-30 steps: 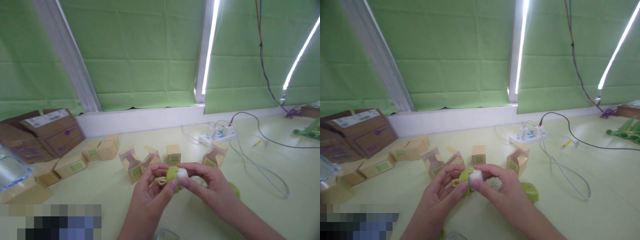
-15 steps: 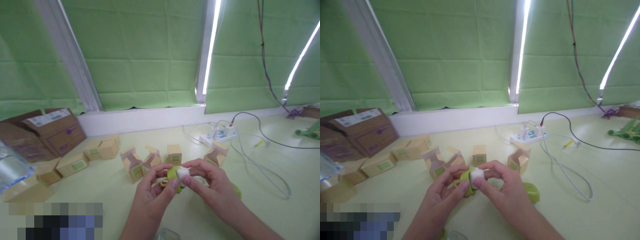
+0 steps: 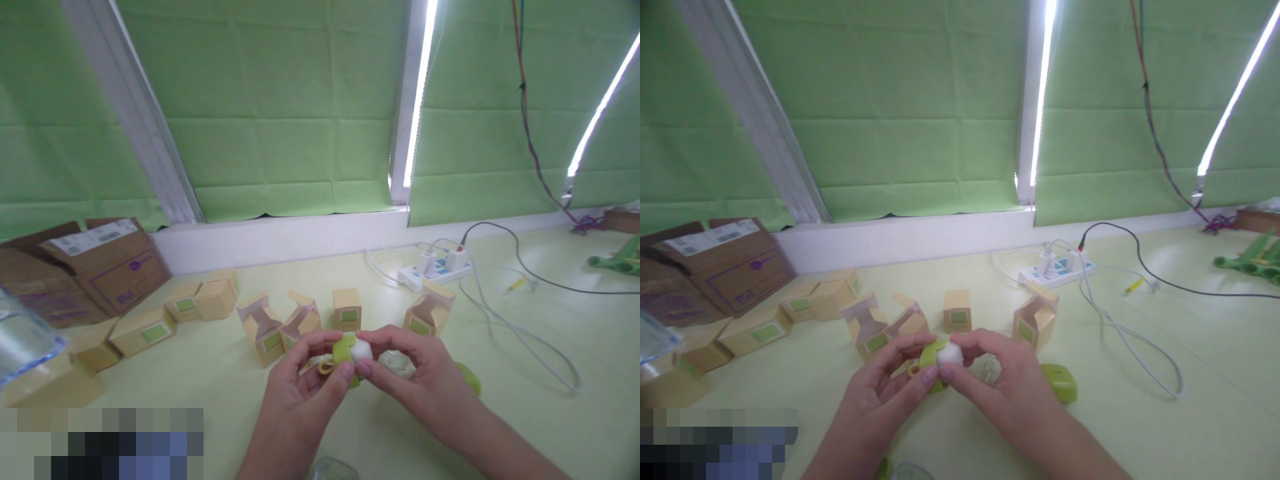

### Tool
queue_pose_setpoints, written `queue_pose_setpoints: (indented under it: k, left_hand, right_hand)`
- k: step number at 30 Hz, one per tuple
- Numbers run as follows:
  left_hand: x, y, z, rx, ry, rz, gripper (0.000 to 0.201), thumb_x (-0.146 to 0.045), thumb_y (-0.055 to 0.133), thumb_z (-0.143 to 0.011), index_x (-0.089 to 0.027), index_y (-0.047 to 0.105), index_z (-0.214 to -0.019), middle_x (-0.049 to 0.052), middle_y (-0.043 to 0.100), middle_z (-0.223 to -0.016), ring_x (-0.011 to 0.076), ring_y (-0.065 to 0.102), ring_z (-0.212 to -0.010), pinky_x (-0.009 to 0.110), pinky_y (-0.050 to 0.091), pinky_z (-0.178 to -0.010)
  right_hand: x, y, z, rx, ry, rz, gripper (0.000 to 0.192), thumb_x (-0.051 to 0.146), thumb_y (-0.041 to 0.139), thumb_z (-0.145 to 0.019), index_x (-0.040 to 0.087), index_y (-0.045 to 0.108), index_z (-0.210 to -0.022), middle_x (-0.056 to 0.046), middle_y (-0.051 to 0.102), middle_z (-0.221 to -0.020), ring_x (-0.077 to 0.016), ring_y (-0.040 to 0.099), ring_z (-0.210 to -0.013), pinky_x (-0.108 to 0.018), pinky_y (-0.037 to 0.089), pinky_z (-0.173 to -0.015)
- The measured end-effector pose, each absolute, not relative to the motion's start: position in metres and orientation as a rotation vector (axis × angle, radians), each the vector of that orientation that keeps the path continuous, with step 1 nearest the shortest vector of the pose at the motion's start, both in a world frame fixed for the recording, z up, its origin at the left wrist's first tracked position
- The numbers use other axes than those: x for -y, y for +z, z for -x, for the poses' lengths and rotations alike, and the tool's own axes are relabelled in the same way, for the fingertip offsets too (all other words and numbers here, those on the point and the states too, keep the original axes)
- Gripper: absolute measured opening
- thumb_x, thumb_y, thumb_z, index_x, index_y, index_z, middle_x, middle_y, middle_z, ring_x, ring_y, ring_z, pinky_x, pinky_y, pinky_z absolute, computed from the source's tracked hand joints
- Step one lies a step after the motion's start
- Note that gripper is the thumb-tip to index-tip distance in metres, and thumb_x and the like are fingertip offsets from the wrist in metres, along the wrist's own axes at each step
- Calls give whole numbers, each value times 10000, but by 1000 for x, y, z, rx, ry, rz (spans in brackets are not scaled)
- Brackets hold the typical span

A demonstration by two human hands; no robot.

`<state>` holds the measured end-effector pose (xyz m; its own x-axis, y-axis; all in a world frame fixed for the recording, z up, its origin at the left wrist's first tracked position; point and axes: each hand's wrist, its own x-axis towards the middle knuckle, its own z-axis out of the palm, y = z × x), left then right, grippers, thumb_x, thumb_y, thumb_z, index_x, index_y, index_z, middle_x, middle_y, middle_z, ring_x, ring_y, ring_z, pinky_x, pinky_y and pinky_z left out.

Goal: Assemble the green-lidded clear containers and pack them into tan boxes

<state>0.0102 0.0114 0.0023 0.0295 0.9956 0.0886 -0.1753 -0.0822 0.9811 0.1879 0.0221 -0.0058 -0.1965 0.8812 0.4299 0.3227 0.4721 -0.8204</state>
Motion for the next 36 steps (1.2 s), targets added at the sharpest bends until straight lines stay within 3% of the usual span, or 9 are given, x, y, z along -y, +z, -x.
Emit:
queue_pose_setpoints:
  k: [5, 9, 14, 21, 30, 36]
  left_hand:
    - [-14, 2, -8, -1036, 1271, -1187, 289, -350, 832, -735, -229, 746, -983, 29, 754, -915, 195, 741, -806, 250, 586, -711]
    - [-17, -1, -7, -953, 1176, -1261, 313, -412, 768, -812, -234, 757, -1070, 58, 790, -983, 220, 740, -869, 282, 590, -793]
    - [-18, -2, -5, -967, 1151, -1390, 327, -426, 678, -888, -259, 745, -1161, 54, 780, -1138, 244, 719, -1035, 295, 573, -897]
    - [-15, -5, 2, -1151, 1084, -1702, 406, -422, 522, -976, -239, 647, -1316, 67, 730, -1276, 252, 659, -1194, 304, 542, -970]
    - [-7, -14, -2, -1274, 1246, -1890, 356, -349, 454, -1009, -290, 660, -1293, 17, 701, -1328, 200, 645, -1212, 273, 467, -1053]
    - [-9, -12, -4, -1240, 1233, -1818, 374, -395, 466, -1006, -326, 650, -1324, -16, 667, -1384, 202, 576, -1315, 284, 411, -1124]
  right_hand:
    - [-20, -9, -186, 1815, 533, 903, 275, 285, 754, -866, 226, 750, -1135, -32, 790, -922, -187, 715, -824, -305, 562, -791]
    - [-18, -8, -186, 1875, 365, 816, 328, 244, 740, -887, 235, 716, -1214, -56, 775, -1034, -200, 696, -933, -312, 561, -839]
    - [-17, -6, -188, 1912, 263, 833, 370, 266, 744, -890, 257, 666, -1251, -50, 753, -1025, -199, 688, -937, -321, 565, -839]
    - [-16, -6, -187, 1906, 219, 806, 240, 241, 775, -858, 201, 679, -1074, -43, 736, -967, -180, 690, -897, -292, 565, -802]
    - [-10, 6, -174, 1836, 76, 737, 170, 106, 726, -810, 137, 732, -977, -67, 699, -810, -173, 672, -749, -261, 580, -672]
    - [-11, 5, -178, 1862, 41, 740, 221, 92, 719, -801, 124, 758, -1016, -76, 693, -809, -176, 662, -745, -263, 582, -667]
